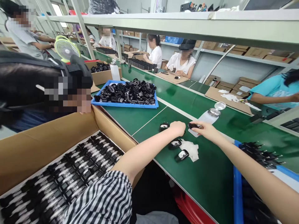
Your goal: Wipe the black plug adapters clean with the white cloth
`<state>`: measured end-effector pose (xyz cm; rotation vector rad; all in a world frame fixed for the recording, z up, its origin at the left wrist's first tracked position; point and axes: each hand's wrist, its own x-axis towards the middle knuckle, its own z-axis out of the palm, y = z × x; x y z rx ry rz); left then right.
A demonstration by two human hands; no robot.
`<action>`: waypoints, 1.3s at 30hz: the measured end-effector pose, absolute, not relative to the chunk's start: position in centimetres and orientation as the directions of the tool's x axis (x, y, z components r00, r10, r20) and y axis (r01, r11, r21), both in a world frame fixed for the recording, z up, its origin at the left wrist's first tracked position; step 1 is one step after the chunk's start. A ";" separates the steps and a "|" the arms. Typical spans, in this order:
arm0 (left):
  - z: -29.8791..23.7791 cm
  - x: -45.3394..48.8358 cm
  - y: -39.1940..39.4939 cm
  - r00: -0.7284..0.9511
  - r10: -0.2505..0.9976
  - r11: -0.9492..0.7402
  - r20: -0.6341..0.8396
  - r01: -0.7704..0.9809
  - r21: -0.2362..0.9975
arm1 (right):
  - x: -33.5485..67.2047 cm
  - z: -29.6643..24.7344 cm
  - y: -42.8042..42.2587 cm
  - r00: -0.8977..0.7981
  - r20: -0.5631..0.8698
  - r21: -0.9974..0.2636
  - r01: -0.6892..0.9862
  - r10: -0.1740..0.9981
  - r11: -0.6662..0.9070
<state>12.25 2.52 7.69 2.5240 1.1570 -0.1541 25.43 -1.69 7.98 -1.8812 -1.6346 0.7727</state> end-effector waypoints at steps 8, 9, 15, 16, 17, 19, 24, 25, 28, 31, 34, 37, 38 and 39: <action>8.5 9.5 3.2 0.660 0.708 -0.617 -0.252 0.751 0.235 | 23.8 5.9 -0.9 -0.147 -0.014 -0.367 0.921 0.989 0.132; 8.3 9.6 3.1 0.660 0.714 -0.616 -0.234 0.751 0.239 | 23.7 5.7 -0.7 -0.158 -0.029 -0.349 0.927 0.987 0.138; 7.5 10.4 2.5 0.670 0.727 -0.628 -0.150 0.737 0.249 | 23.6 5.6 0.0 -0.220 -0.067 -0.318 0.929 0.973 0.188; 7.5 10.5 2.4 0.672 0.726 -0.631 -0.144 0.735 0.250 | 23.7 5.6 0.1 -0.244 -0.073 -0.323 0.923 0.967 0.208; 7.5 10.5 2.4 0.676 0.724 -0.634 -0.140 0.731 0.252 | 23.8 5.6 0.2 -0.268 -0.078 -0.327 0.917 0.960 0.229; 7.5 10.5 2.3 0.688 0.714 -0.645 -0.134 0.720 0.257 | 24.3 5.3 0.5 -0.307 -0.084 -0.335 0.905 0.948 0.263; 8.0 10.7 2.4 0.709 0.686 -0.663 -0.163 0.702 0.262 | 25.7 3.8 1.6 -0.277 -0.060 -0.331 0.912 0.959 0.243; 8.0 10.8 2.5 0.709 0.683 -0.663 -0.174 0.702 0.260 | 25.9 3.7 1.7 -0.273 -0.063 -0.339 0.910 0.960 0.237; 8.2 11.0 2.8 0.723 0.661 -0.679 -0.201 0.691 0.249 | 25.8 3.9 1.9 -0.282 -0.106 -0.368 0.902 0.953 0.226; 8.2 11.0 3.4 0.766 0.597 -0.733 -0.237 0.641 0.226 | 25.7 4.3 2.1 -0.293 -0.145 -0.379 0.899 0.945 0.220; 8.3 11.0 3.9 0.793 0.551 -0.765 -0.260 0.605 0.222 | 25.7 4.5 2.1 -0.305 -0.160 -0.403 0.888 0.939 0.220; 8.4 10.9 4.0 0.789 0.561 -0.752 -0.251 0.612 0.243 | 25.5 4.8 1.9 -0.293 -0.134 -0.441 0.873 0.947 0.208; 8.3 10.8 4.0 0.785 0.569 -0.743 -0.245 0.618 0.258 | 25.4 4.9 1.8 -0.288 -0.131 -0.449 0.870 0.949 0.203; 8.3 10.8 4.0 0.781 0.579 -0.730 -0.236 0.625 0.277 | 25.4 5.0 1.8 -0.284 -0.131 -0.455 0.868 0.950 0.197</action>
